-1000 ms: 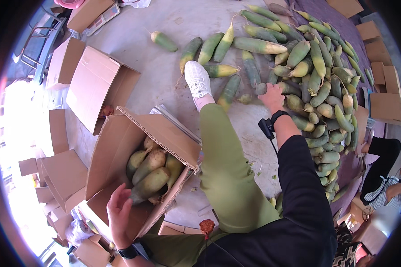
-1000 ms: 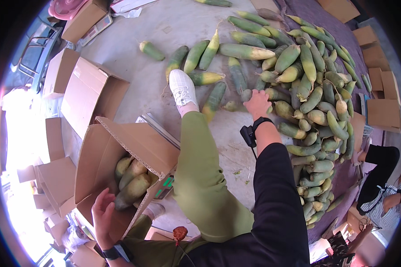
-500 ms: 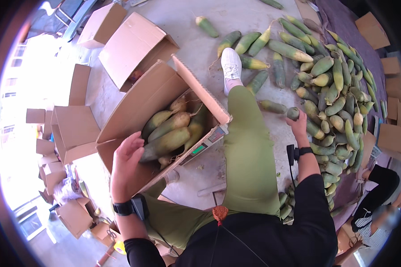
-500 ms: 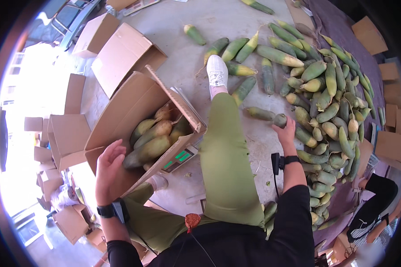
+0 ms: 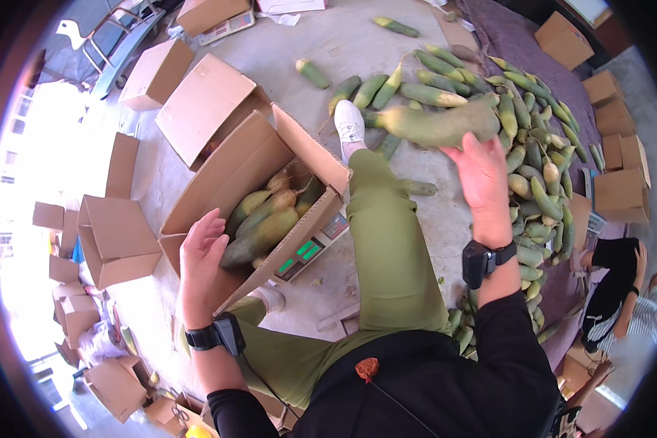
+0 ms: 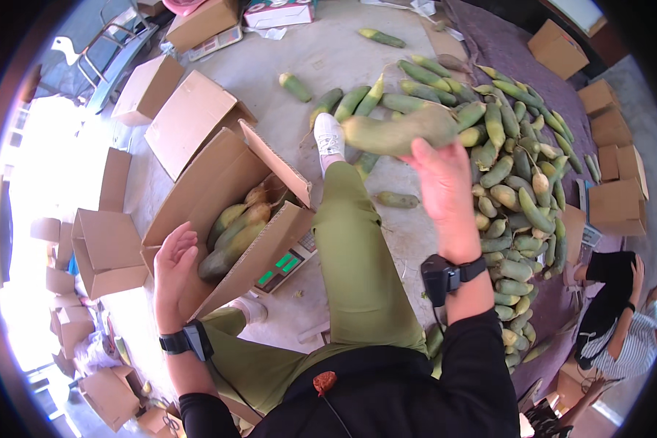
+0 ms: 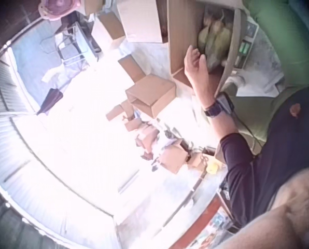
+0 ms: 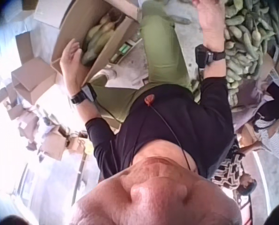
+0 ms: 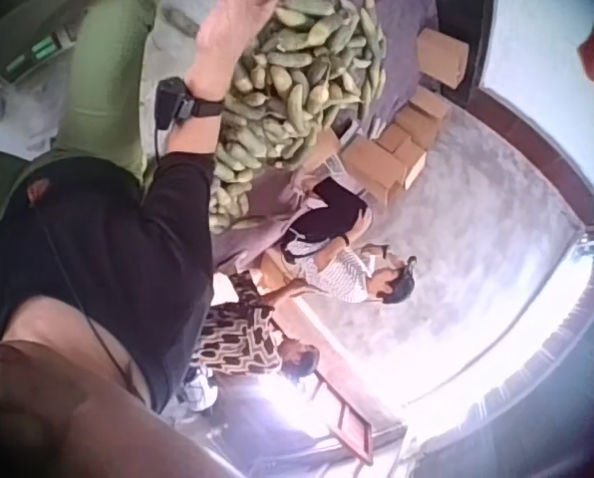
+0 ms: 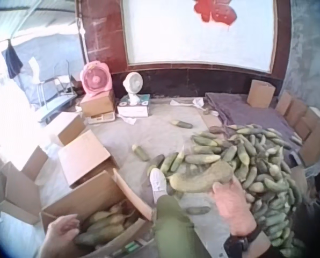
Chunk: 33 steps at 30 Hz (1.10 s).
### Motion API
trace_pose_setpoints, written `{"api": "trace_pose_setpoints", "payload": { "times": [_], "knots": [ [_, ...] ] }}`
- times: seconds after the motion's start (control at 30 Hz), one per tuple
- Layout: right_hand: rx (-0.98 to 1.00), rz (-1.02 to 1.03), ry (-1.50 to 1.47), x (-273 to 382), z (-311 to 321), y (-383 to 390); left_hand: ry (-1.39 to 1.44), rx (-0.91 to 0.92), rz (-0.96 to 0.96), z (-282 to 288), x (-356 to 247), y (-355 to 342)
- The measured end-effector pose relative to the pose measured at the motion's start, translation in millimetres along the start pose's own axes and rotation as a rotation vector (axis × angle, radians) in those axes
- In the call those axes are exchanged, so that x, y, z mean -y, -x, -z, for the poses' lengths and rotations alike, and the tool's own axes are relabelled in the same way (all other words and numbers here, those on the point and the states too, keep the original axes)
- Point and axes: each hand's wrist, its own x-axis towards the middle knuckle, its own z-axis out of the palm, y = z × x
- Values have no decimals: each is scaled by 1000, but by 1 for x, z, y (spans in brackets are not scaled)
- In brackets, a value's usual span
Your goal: Sorting and packing papayas into cardboard boxes on a production floor.
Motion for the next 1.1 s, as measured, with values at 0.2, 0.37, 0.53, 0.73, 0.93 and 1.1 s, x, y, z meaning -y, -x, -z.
{"api": "trace_pose_setpoints", "payload": {
  "times": [0.2, 0.37, 0.53, 0.73, 0.93, 1.1],
  "knots": [
    [251, -248, -328, -25, -104, 31, -121, -117, -214, -5, -28, 8],
    [297, -526, -355, -85, -164, 69, -229, -135, -340, -16, -39, 14],
    [316, -667, -350, -112, -181, 87, -363, -7, -366, -22, -39, 11],
    [401, -475, -218, -88, -153, 74, -137, -2, -124, -17, -14, -4],
    [221, -145, 294, -75, -40, 25, -407, 218, -16, -4, 5, -29],
    [11, -275, 1154, -155, 129, 8, -352, 364, 109, -19, 4, -72]
  ]
}}
